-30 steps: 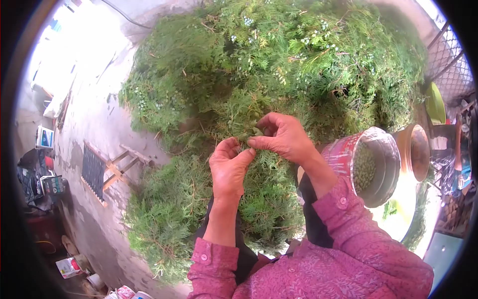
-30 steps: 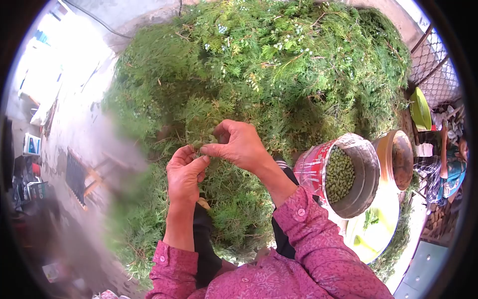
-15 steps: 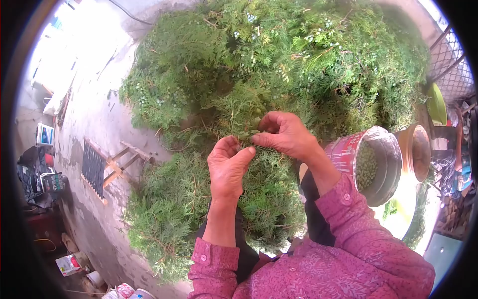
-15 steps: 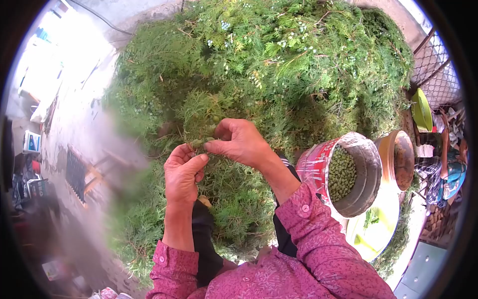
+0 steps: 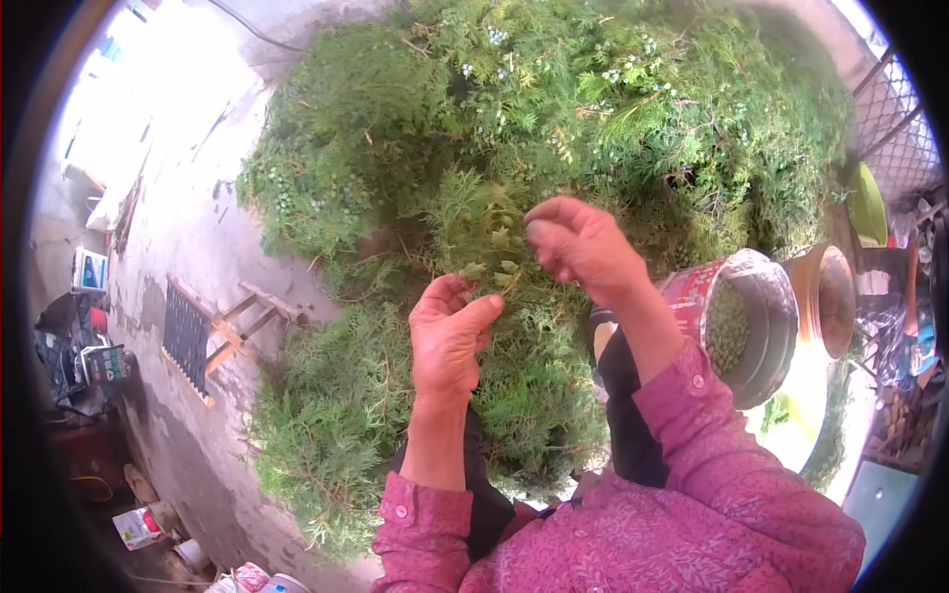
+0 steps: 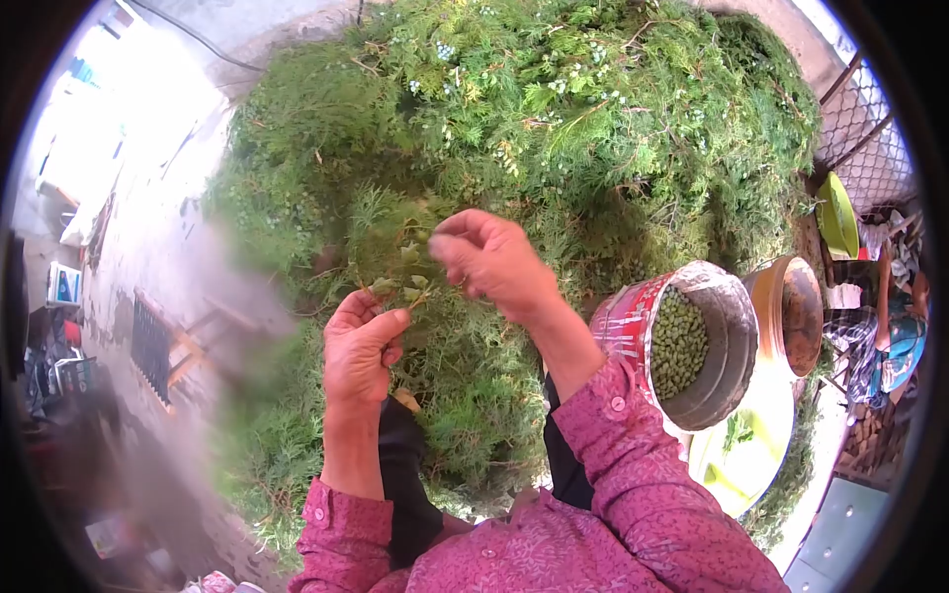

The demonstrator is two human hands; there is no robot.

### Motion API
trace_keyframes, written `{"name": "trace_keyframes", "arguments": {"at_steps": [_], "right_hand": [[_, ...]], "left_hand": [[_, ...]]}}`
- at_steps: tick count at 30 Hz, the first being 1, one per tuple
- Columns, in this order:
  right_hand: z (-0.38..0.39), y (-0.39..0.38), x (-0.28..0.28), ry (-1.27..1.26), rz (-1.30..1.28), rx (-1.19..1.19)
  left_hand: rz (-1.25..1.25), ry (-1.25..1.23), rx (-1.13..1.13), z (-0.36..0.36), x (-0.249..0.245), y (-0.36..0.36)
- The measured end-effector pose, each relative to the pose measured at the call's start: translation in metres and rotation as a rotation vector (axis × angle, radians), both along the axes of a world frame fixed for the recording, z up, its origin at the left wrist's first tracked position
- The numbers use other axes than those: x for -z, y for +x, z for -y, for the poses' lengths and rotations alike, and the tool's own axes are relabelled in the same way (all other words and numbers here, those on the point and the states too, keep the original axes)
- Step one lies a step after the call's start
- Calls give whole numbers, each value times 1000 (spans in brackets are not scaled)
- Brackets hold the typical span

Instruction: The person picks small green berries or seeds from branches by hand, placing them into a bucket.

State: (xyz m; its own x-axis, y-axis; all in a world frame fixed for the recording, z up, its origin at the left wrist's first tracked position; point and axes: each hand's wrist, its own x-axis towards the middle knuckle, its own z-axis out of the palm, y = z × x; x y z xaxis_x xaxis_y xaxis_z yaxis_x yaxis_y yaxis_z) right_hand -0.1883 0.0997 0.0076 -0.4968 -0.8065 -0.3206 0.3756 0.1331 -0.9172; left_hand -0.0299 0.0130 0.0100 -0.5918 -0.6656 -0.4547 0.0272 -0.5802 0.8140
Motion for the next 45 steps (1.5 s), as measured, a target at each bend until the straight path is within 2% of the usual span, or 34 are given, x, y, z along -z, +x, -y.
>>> {"name": "trace_keyframes", "arguments": {"at_steps": [2, 4, 5, 9, 11, 12, 14, 15, 18, 19, 20, 22, 23, 25, 26, 28, 32, 42, 45], "right_hand": [[1, 6, -4, -11, 16, -55], [4, 9, -1, 46, -233, -73], [6, 9, 10, -3, -326, -37], [4, 7, 19, 12, -415, -9], [4, 12, 26, -19, -846, 122], [2, 4, 25, -19, -846, 122], [-7, -25, 22, -49, 133, 244], [-11, -35, 21, -210, 283, 290], [-7, -11, -13, -125, 333, 280], [-8, -10, -6, -202, 386, 185], [-10, -12, -3, -200, 392, 185], [-8, -15, -8, -240, 342, -91], [-7, -14, -11, -241, 340, -95], [-6, -6, -15, 164, -99, -238], [-4, -2, -10, 165, -97, -237], [-1, 5, 3, 149, -341, -333], [1, 4, 4, 140, -234, -396], [0, 14, 8, 204, -240, -388], [0, 12, 5, 81, -89, -408]], "left_hand": [[4, -1, 17, -3, -2, -2], [7, -3, 37, -4, -2, -3], [-3, 0, 72, -5, -1, -4], [13, 20, 127, -10, -3, -5], [14, 42, 130, -11, -2, -6], [15, 63, 131, -11, -2, -5], [8, 51, 128, -12, -7, -3], [0, 40, 125, -11, -10, -2], [-1, -28, 93, -7, -3, 0], [4, -26, 94, -5, 0, 1], [-19, -24, 78, -3, 1, 3], [-48, -27, 51, 1, 0, 4], [-35, -49, 46, 2, -1, 4], [-21, -69, 43, 2, -2, 4], [-20, -85, 53, 2, -4, 4], [-14, -97, 64, 0, -5, 4], [-32, -142, 105, -1, -7, 5], [-42, -136, 180, 2, -3, 7], [-55, -139, 162, 3, -7, 5]]}}
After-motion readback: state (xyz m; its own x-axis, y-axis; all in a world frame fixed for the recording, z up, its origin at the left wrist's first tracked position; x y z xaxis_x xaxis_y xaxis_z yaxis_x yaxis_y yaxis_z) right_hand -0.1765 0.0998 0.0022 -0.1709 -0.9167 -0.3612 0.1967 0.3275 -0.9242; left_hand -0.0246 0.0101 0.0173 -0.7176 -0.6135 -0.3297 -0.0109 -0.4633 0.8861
